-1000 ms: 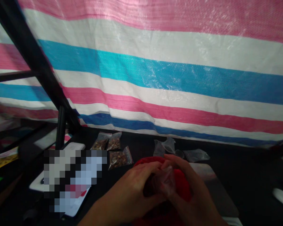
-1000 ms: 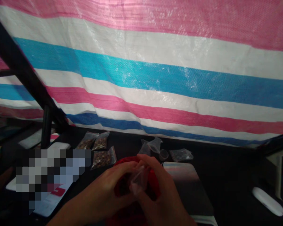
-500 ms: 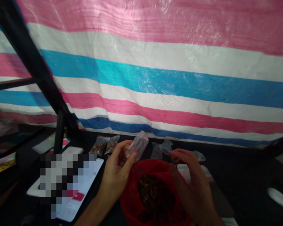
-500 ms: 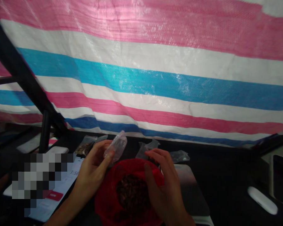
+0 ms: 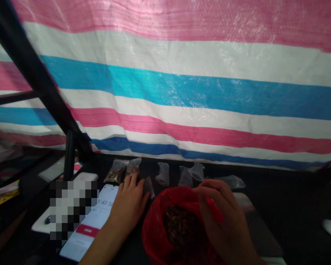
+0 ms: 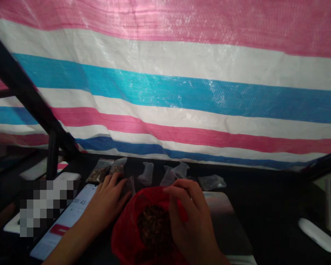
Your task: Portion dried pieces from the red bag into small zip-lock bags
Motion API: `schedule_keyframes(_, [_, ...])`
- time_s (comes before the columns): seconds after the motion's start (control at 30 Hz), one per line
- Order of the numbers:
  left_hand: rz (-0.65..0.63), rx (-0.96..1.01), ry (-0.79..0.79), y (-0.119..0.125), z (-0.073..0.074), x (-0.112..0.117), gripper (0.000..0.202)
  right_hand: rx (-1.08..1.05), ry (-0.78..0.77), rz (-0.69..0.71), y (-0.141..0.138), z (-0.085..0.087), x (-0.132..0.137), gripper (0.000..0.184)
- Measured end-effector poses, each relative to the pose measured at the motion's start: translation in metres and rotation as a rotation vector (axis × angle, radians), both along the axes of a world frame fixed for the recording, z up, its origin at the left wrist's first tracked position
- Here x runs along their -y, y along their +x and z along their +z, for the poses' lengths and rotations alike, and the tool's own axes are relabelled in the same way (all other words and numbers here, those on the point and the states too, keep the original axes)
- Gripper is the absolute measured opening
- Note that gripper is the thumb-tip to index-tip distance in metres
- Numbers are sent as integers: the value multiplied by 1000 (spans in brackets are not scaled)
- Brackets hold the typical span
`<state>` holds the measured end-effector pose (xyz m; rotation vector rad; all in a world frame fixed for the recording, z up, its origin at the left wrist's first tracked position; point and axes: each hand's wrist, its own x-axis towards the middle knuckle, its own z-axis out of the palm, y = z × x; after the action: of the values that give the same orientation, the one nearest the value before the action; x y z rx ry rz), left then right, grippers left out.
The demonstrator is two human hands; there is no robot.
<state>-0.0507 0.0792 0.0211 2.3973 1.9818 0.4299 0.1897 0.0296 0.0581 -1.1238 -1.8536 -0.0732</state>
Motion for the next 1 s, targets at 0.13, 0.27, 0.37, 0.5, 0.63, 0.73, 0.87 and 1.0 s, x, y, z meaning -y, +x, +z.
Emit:
schedule_keyframes(0.13, [-22,-3,52,4,1,0,21,-6,-7,24,-2,-1,2,23])
schedule_keyframes(0.27, [-80,140,284,9,15,1,19,-33,-14,48,-4,-1,3,23])
schedule_keyframes(0.37, [-286,277,427,12,24,10,18,-34,-36,65,-5,2,4,21])
schedule_keyframes(0.5, [-558,313,401,19,28,24,26,29,-173,120,-8,8,7,17])
schedule_keyframes(0.63, [-592,291,447,25,26,30,33,44,-279,152,-12,9,9,12])
schedule_keyframes(0.73, [-433,352,590,28,28,33,36,-9,-281,135,-13,8,7,18])
schedule_keyframes(0.87, [-454,569,463,36,32,41,11,-45,-291,138,-13,8,6,15])
schedule_keyframes(1.0, [-484,783,47,46,31,43,16,-18,-293,154,-12,6,7,13])
